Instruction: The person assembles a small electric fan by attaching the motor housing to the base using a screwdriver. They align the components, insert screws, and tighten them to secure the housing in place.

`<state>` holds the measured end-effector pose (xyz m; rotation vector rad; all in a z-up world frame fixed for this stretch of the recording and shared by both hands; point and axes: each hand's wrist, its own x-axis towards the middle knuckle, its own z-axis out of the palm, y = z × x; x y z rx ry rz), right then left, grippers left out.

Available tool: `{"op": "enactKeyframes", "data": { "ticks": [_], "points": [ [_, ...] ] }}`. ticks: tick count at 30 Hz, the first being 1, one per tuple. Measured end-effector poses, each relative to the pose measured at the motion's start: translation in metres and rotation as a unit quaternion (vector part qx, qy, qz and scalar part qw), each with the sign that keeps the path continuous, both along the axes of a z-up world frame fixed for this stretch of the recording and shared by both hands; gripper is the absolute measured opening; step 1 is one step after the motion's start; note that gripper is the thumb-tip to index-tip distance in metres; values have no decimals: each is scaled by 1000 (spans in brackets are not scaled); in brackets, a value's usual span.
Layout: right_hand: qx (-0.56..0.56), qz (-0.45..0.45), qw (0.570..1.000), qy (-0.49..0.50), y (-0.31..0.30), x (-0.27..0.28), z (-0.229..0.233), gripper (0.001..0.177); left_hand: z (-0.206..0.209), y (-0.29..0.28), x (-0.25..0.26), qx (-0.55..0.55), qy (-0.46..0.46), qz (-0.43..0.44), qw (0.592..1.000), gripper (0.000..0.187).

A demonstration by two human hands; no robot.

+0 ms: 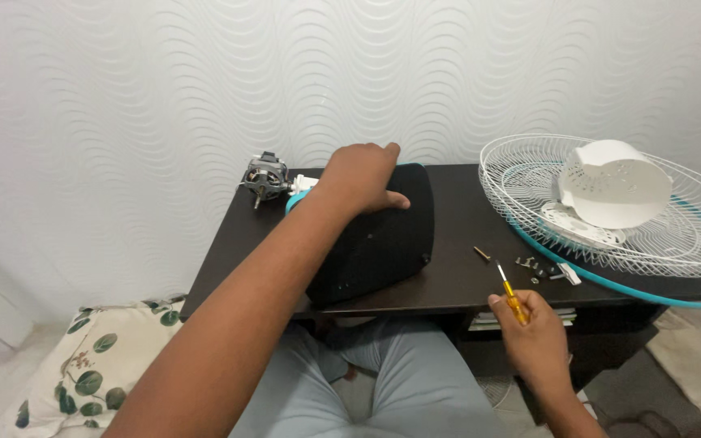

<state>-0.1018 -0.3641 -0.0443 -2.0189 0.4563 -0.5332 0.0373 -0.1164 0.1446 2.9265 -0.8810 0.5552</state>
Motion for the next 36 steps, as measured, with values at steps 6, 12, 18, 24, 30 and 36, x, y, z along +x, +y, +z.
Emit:
{"op": "enactKeyframes", "data": {
  "ticks": [6,12,18,24,30,36],
  "points": [
    [-73,-78,992,-70,-48,-12,-9,30,-21,41,-44,-149,-261,-94,949,66],
    [-292,-64,940,-163,-77,-7,-5,22,-95,89,-110,-388,-361,12,848,35],
    [-412,12,904,-114,-88,12,19,26,-157,120,-115,-510,-216,162,817,33],
    [-493,59,868,-17,-90,25,31,28,-176,138,-92,-684,-40,116,719,48],
    [-505,52,860,47,-95,37,31,24,-176,137,-85,-689,3,102,717,48],
    [-545,64,834,56,-100,48,29,25,-176,130,-77,-700,26,52,712,49]
  ]
}}
